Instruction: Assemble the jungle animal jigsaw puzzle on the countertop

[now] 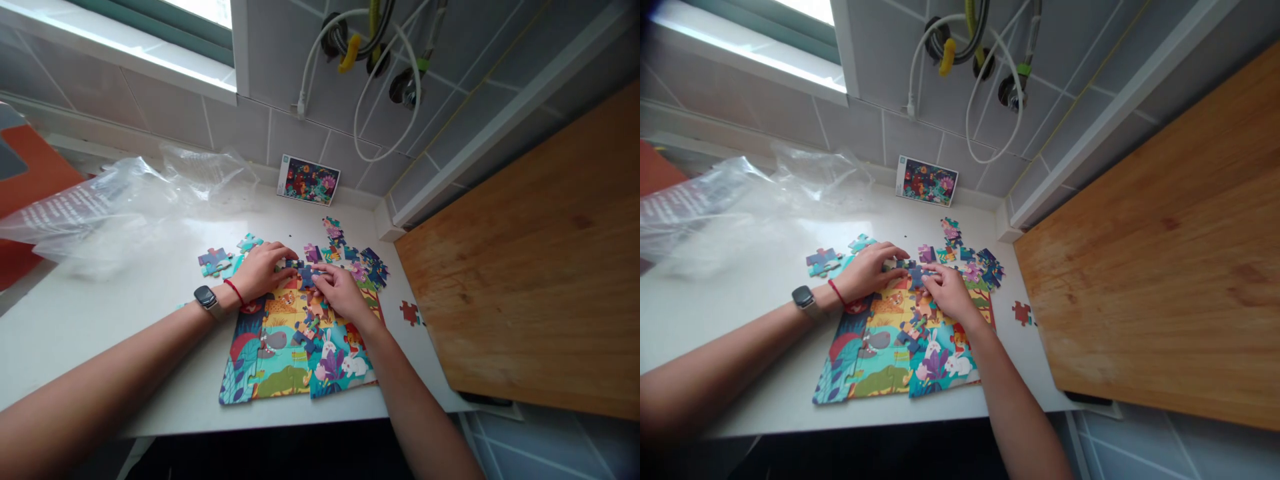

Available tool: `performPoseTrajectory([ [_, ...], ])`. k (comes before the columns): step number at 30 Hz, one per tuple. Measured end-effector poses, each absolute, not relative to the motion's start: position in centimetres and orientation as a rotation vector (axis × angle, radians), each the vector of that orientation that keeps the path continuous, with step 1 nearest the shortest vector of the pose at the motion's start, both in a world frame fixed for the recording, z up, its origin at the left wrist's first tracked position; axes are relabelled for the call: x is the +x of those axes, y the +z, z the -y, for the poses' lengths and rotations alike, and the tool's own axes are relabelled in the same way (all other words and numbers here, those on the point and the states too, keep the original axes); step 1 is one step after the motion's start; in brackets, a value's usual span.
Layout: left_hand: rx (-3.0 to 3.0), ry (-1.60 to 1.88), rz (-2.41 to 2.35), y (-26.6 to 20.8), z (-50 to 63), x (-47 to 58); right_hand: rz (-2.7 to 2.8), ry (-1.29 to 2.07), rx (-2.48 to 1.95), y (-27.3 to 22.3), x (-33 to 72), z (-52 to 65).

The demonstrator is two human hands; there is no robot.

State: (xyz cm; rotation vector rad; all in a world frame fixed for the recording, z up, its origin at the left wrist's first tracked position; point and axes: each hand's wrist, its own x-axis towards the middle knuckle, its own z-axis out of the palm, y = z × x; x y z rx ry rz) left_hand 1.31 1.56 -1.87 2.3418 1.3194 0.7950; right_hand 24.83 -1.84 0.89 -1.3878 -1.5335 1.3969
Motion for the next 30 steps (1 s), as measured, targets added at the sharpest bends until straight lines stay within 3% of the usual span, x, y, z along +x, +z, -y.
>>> performPoseTrajectory([
  [7, 2.35, 0.887, -1.118, -0.7, -0.9, 1.5, 1.558, 1.294, -1.419, 0.4, 24.6, 2.3],
  [14, 2.462, 0.735, -0.958, -0.2, 0.0, 2.1, 1.61, 1.219, -1.428, 0.4, 25.4, 2.4],
  [22, 2.508, 0.668, -0.969, -0.3, 0.1, 2.1, 1.996, 0.556, -1.359, 0.9, 26.5, 2.4],
  [30, 2.455, 0.714, -1.0, -0.6, -0.1, 1.8, 2.242, 0.491, -1.354, 1.6, 27.3, 2.8],
])
